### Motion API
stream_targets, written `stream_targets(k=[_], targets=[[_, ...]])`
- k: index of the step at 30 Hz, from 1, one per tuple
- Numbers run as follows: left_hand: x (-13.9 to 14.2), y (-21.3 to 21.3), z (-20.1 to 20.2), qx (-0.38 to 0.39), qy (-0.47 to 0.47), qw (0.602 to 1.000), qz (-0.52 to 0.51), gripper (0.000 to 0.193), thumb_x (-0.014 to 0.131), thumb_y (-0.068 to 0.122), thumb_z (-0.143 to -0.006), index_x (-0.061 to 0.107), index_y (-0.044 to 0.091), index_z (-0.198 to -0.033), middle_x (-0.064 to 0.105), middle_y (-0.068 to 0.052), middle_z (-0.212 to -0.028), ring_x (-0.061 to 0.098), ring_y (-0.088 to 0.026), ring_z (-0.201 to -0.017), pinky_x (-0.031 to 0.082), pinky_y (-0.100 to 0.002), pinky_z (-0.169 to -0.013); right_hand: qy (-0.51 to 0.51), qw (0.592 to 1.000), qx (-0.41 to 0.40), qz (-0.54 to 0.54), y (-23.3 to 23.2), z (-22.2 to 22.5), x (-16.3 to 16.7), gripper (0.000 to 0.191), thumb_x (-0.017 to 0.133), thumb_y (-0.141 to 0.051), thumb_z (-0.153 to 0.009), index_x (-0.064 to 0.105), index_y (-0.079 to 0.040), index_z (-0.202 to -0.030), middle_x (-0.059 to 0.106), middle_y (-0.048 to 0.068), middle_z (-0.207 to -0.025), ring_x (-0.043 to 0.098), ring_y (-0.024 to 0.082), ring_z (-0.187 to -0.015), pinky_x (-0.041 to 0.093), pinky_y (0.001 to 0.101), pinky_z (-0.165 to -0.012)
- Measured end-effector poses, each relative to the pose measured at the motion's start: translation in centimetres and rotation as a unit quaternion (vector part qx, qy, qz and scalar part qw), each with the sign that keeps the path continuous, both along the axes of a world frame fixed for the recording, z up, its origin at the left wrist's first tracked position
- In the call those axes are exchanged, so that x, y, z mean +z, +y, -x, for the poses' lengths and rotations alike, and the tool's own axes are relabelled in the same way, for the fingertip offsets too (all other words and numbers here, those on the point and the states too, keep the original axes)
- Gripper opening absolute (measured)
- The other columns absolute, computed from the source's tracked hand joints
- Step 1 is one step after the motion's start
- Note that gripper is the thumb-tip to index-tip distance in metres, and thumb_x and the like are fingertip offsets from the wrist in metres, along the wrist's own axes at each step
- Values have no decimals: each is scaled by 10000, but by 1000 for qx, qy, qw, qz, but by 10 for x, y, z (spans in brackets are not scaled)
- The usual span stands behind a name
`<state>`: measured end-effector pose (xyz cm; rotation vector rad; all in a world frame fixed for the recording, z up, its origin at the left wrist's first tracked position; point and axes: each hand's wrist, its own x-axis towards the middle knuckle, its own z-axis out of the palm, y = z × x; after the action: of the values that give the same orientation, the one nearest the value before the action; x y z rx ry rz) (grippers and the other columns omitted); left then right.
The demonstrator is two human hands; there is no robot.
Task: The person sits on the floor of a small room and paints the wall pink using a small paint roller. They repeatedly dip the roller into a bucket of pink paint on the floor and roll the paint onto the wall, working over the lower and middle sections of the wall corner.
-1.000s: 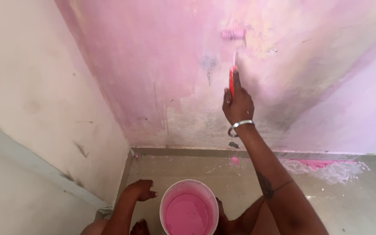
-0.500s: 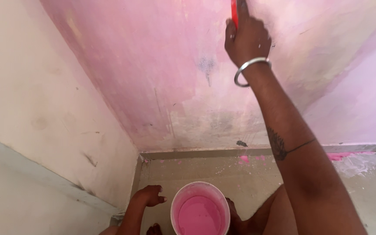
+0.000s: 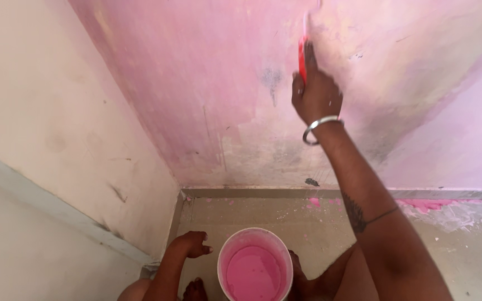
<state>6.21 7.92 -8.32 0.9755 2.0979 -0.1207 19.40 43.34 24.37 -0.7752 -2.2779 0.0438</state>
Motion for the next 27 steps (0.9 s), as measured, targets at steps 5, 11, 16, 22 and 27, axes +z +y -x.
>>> stream_targets(k=[5,11,16,22,27], targets=[[2,0,-3,11,0,1000,8,709,650,551,-947,486,118,-1484,549,-137,-1490,548,-317,-1358,463,-420,-1113,-43,999,-6,21,-8,-5,-68,765,578,-280,-1038,149,-159,-1660,660,135,-710,634,266,-561,537,406,-519],[3,0,-4,15,-1,1000,17,701,646,543,-954,478,122,-1489,539,-133,-1499,538,-320,-1364,456,-431,-1120,-70,991,1,111,-16,-9,-149,765,553,-280,-1052,122,-160,-1673,666,123,-722,637,264,-573,538,384,-474],[0,1,-3,10,-4,1000,17,708,648,544,-952,482,115,-1490,546,-146,-1494,546,-332,-1358,458,-431,-1119,-56,997,8,52,-22,-14,-189,814,599,-270,-991,136,-203,-1657,657,143,-717,636,287,-580,516,417,-488],[-4,3,1,11,-4,1000,8,722,659,551,-937,493,113,-1486,546,-134,-1499,543,-320,-1361,456,-426,-1119,-34,997,27,61,-9,2,-144,813,568,-252,-1038,71,-151,-1673,656,167,-731,649,317,-582,551,438,-508],[-5,8,3,10,6,1000,10,740,644,566,-939,471,123,-1506,514,-112,-1529,513,-308,-1386,437,-439,-1128,-7,999,17,-48,-3,22,-56,833,616,-279,-1015,127,-138,-1675,658,189,-773,652,355,-612,546,494,-570]])
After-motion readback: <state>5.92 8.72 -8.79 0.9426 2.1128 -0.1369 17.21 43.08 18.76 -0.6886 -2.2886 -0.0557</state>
